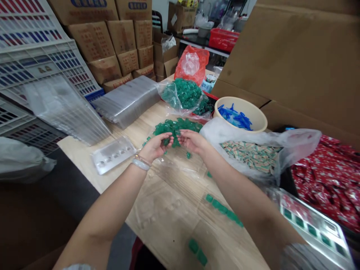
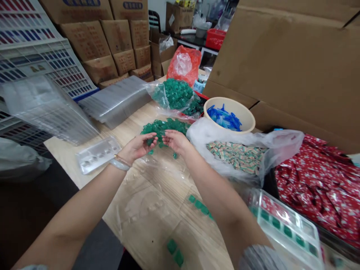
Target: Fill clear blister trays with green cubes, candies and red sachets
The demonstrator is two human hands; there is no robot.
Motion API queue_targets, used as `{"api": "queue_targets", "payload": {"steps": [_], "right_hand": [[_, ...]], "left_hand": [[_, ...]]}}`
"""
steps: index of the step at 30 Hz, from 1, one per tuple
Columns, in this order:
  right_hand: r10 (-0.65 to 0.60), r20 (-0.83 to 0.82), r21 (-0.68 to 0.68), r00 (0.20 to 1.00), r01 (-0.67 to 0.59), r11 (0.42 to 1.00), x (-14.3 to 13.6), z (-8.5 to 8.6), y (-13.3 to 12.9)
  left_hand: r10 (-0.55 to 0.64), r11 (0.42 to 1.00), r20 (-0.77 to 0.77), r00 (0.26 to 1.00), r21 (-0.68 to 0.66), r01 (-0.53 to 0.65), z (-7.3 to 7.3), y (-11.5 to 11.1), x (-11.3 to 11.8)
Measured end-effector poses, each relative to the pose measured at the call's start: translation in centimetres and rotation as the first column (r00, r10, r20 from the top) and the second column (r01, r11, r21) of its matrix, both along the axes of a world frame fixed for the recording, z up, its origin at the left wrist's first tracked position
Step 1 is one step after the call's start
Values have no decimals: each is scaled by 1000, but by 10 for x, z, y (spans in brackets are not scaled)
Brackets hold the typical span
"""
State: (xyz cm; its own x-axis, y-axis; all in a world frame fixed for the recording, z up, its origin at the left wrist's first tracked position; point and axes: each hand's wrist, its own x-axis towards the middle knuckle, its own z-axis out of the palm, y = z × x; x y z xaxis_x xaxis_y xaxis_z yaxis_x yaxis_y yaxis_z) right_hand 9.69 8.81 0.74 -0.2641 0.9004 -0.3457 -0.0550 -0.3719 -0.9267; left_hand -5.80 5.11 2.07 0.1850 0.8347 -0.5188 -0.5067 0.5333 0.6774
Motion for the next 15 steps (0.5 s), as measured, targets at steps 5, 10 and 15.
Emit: {"api": "queue_targets", "payload": {"steps": [5,10,15], "right_hand": [[-93,-204,-201,975,51,978,16,7,-52],[-110,-65,-165,992,98,981,45,16,-103],[-177,-93,-261,980,147,954,68,20,-150]], "left_hand": [[-32,988,-160,987,142,55,-1,-33,34],[-83,842,-543,835,410,350,-10,-74,62],[189,582,-782,594,576,573,-9,-113,78]]}}
